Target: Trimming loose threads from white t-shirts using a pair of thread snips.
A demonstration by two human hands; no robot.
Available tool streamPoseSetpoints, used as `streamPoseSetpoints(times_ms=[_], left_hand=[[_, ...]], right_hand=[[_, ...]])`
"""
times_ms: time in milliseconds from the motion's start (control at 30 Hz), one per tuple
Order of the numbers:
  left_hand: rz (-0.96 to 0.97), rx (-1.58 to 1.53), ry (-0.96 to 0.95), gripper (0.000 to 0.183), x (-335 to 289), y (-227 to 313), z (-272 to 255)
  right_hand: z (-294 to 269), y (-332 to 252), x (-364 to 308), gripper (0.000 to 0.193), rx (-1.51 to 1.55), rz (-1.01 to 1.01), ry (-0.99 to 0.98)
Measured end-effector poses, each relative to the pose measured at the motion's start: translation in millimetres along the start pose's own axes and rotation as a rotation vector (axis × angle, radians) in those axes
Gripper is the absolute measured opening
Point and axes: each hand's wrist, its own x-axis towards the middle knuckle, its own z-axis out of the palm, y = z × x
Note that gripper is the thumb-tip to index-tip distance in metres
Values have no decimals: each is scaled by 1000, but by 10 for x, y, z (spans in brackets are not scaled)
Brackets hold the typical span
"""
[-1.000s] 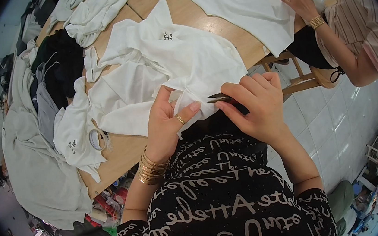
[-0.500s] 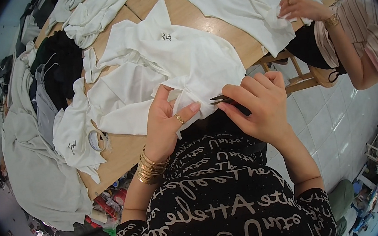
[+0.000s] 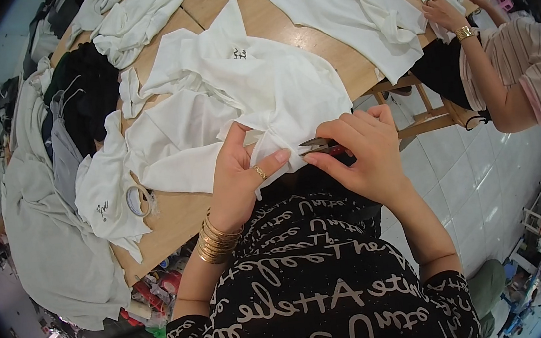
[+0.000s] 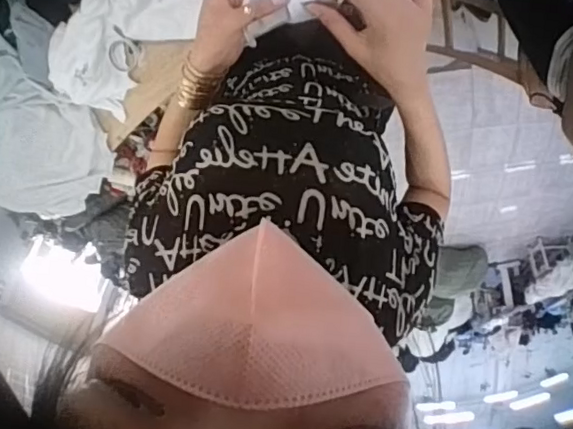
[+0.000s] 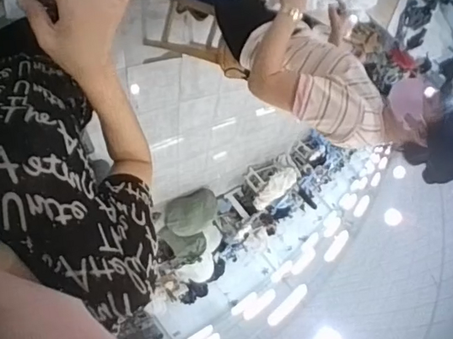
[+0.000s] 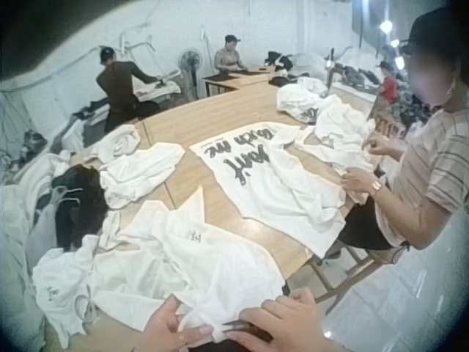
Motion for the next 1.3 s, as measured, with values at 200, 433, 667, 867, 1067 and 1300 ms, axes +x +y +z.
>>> streamPoseSetpoints(times_ms=[200, 433, 667, 867, 1067, 1300], left_hand=[[12, 8, -5, 50, -4, 4, 2], [26, 25, -16, 53, 8, -4, 14], [25, 100, -38, 50, -6, 12, 36], [42, 156, -57, 41, -11, -11, 33], [56, 191, -53, 40, -16, -14, 45], [55, 249, -62, 36, -25, -43, 19]], right_hand=[[49, -2, -81, 19, 94, 41, -61], [63, 1, -80, 17, 211, 85, -37], [-1, -3, 15, 16, 47, 2, 88], [-44, -1, 53, 15, -90, -60, 49], [-68, -7, 59, 15, -122, -73, 52], [-84, -15, 72, 14, -140, -92, 40]])
